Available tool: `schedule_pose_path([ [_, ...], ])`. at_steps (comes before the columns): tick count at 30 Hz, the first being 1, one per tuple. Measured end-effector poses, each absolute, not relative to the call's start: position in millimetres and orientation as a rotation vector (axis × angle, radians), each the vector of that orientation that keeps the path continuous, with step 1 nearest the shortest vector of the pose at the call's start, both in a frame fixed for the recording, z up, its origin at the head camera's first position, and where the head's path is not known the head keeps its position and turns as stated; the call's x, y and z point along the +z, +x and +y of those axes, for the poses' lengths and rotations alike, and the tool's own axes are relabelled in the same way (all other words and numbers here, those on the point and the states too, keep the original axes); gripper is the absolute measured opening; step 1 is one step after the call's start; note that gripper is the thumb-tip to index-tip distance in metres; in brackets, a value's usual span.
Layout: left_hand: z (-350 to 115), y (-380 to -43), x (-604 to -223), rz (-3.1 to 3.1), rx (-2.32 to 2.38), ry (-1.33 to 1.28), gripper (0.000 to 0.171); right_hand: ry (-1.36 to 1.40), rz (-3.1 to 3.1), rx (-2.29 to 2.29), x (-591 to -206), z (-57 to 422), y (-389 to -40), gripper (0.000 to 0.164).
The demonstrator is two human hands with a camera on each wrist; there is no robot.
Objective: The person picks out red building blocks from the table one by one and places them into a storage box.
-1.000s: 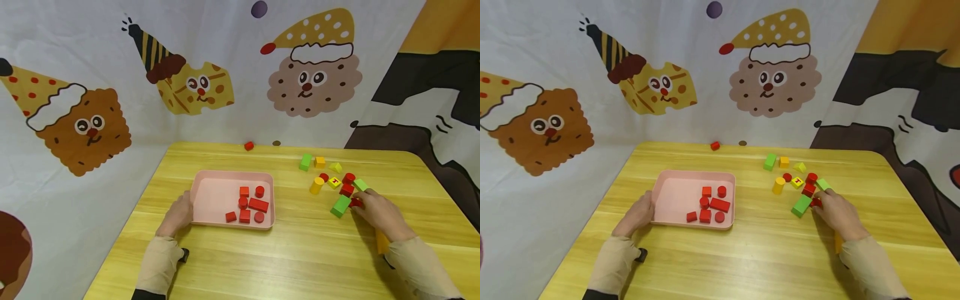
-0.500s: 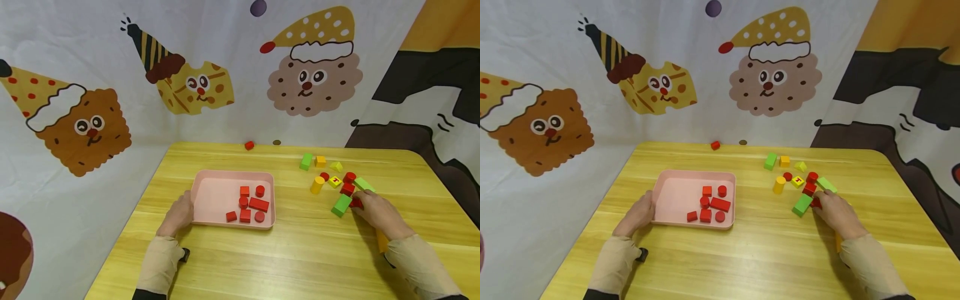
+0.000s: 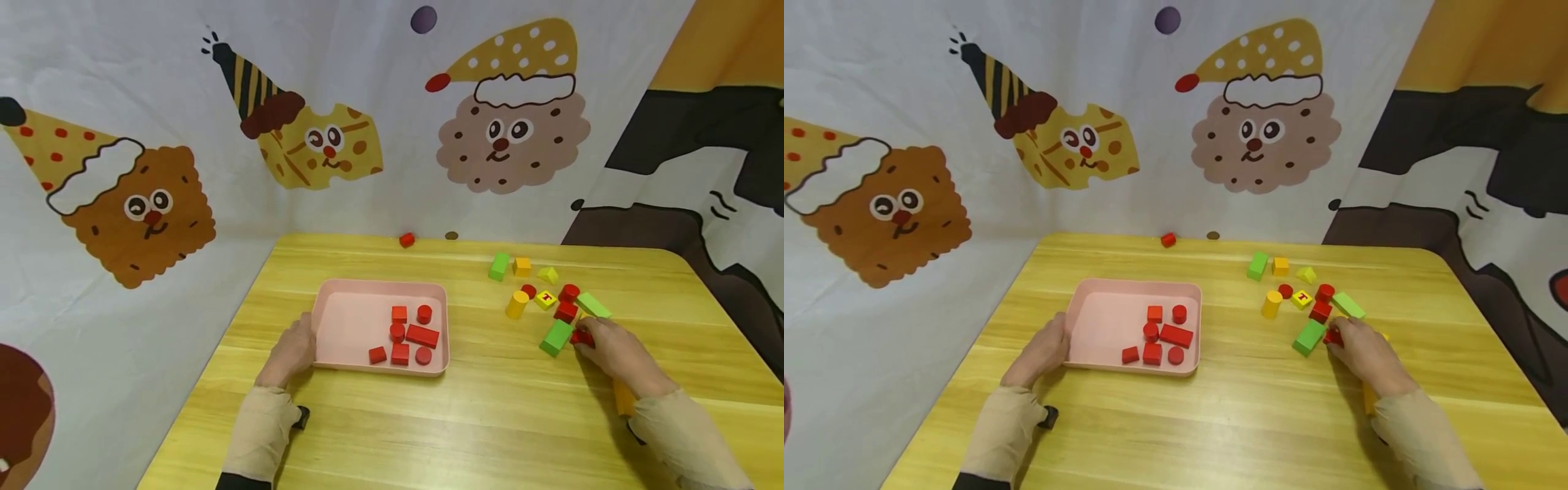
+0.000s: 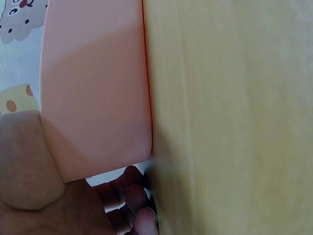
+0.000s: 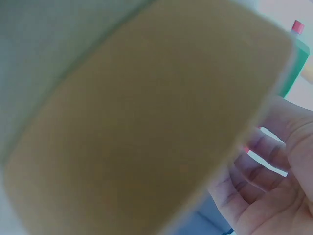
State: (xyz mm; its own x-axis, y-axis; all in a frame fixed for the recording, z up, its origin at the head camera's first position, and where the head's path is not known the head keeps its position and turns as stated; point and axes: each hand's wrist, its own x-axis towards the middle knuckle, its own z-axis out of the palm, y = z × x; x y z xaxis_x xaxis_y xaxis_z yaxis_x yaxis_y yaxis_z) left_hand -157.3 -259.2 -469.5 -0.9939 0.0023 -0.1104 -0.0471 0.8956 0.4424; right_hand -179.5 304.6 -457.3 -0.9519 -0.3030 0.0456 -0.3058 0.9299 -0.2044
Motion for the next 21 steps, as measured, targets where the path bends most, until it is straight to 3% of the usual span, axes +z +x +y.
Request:
schedule_pose_path([
  [21, -259, -156, -468, 2.968, 0.714, -0.015, 0.030, 0.520, -2.857, 0.339, -438, 299, -153, 0.033],
])
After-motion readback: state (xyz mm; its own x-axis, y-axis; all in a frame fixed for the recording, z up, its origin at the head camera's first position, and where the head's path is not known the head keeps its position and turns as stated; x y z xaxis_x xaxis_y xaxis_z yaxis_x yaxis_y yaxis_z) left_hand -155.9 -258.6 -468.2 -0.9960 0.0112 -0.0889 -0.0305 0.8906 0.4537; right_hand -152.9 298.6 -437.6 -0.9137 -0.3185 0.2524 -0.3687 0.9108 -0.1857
